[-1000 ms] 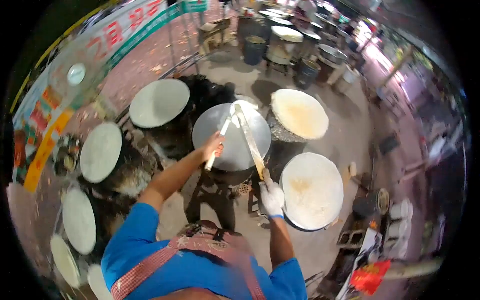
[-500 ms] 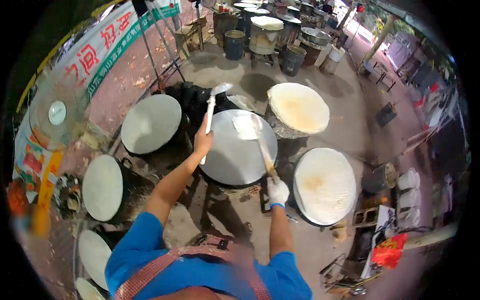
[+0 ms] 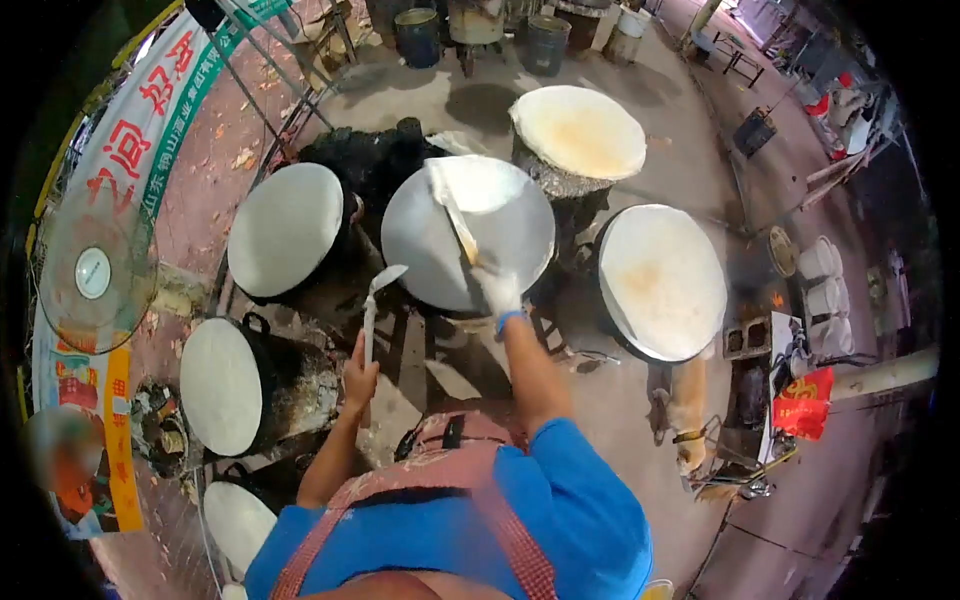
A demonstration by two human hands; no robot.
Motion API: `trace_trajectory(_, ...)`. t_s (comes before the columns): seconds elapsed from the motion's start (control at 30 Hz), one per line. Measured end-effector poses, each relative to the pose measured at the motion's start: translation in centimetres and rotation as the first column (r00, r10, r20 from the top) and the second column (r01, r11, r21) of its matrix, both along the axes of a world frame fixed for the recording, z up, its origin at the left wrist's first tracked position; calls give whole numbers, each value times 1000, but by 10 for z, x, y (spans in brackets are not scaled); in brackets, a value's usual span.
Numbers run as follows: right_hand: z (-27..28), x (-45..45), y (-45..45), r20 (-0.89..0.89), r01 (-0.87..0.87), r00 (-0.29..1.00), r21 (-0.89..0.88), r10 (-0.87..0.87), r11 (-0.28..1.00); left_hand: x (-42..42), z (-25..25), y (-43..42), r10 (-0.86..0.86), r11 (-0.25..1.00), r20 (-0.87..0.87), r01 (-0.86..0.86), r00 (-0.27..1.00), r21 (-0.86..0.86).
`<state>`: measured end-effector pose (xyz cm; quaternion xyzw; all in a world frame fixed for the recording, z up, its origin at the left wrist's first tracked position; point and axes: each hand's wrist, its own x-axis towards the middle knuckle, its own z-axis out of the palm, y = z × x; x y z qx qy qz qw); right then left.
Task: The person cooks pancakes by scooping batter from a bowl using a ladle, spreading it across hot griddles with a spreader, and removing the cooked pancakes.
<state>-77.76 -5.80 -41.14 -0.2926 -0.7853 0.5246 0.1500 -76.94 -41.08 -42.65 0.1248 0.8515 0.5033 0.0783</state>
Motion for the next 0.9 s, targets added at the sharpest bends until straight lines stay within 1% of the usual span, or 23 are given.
trace_trajectory(0.03, 11, -10, -3, 81, -85, 993, 26, 83, 996, -4, 8, 2, -1, 999, -2, 1, 1000, -51)
trace_trajectory(0.07, 7, -6, 15, 46, -38, 998, 16, 38, 999, -4, 13, -1, 0, 994, -6, 0, 1000, -106)
trace_trajectory(0.1, 36, 11, 21, -22, 15, 999, -310, -23, 951, -7, 11, -5, -13, 998, 66, 18, 998, -67)
trace_trajectory(0.13, 68, 26, 29, -78, 33, 992, -596, -99, 802, -8, 11, -8, 2, 989, 166, 22, 986, -145)
trace_trajectory(0.2, -28, 18, 56, -176, 72, 949, -689, -263, 721, -5, 36, 1, 51, 977, 227, -1, 973, -213)
trace_trajectory(0.23, 7, 21, 29, 15, 117, 993, -337, -118, 934, -4, 33, 1, 38, 979, 168, -2, 985, -205)
trace_trajectory(0.27, 0, 11, 6, -109, 41, 987, -522, -114, 852, -5, 29, 2, 25, 981, 107, -4, 994, -192)
trace_trajectory(0.3, -14, 3, 10, -92, -28, 996, -492, -20, 870, -4, 25, 5, 18, 984, 47, -10, 999, -177)
trace_trajectory(0.33, -24, -1, 15, -69, -100, 995, -466, 77, 879, 1, 28, 8, 47, 983, 94, -30, 994, -181)
trace_trajectory(0.4, 58, 21, 43, -8, -76, 996, -601, 88, 796, 7, 42, 14, 112, 978, 169, -79, 979, -193)
trace_trajectory(0.43, 49, 24, 71, -3, -46, 998, -636, 57, 770, 10, 38, 10, 79, 986, 78, -66, 994, -151)
trace_trajectory(0.47, 79, 29, 84, 32, 10, 999, -666, 16, 746, 15, 29, 6, 43, 993, -19, -45, 999, -112)
trace_trajectory(0.5, 65, 22, 96, 26, 1, 999, -650, 21, 760, 20, 14, 6, 126, 982, -38, -130, 991, -140)
trace_trajectory(0.53, 41, 16, 103, 33, 1, 999, -636, 26, 772, 26, 15, 10, 150, 975, -55, -157, 987, -155)
trace_trajectory(0.6, -17, -2, 80, -124, -135, 990, -605, 74, 785, 35, 31, 23, 194, 961, -87, -207, 977, -183)
trace_trajectory(0.63, 13, 5, 75, -111, -249, 968, -559, 227, 791, 42, 74, 36, 230, 962, 468, -272, 853, 25)
trace_trajectory(0.67, -9, 5, 90, 22, -236, 945, -649, 328, 724, 50, 75, 38, 252, 938, 529, -338, 810, 71)
trace_trajectory(0.7, 12, 10, 103, 60, -230, 934, -652, 351, 722, 63, 71, 35, 270, 906, 587, -407, 763, 112)
trace_trajectory(0.73, 36, 13, 119, 86, -201, 936, -665, 342, 719, 74, 69, 33, 283, 868, 637, -475, 717, 148)
trace_trajectory(0.77, 65, 15, 134, 112, -172, 937, -678, 332, 715, 79, 72, 34, 307, 861, 642, -493, 703, 128)
trace_trajectory(0.8, 63, -5, 150, 158, -98, 956, -621, 247, 778, 87, 77, 36, 331, 854, 648, -509, 686, 103)
trace_trajectory(0.87, 63, -35, 153, 73, -79, 984, -627, 160, 775, 104, 74, 41, 361, 828, 689, -556, 629, 74)
trace_trajectory(0.9, 59, -41, 156, 130, -215, 921, -620, 369, 755, 108, 67, 42, 367, 805, 713, -588, 598, 79)
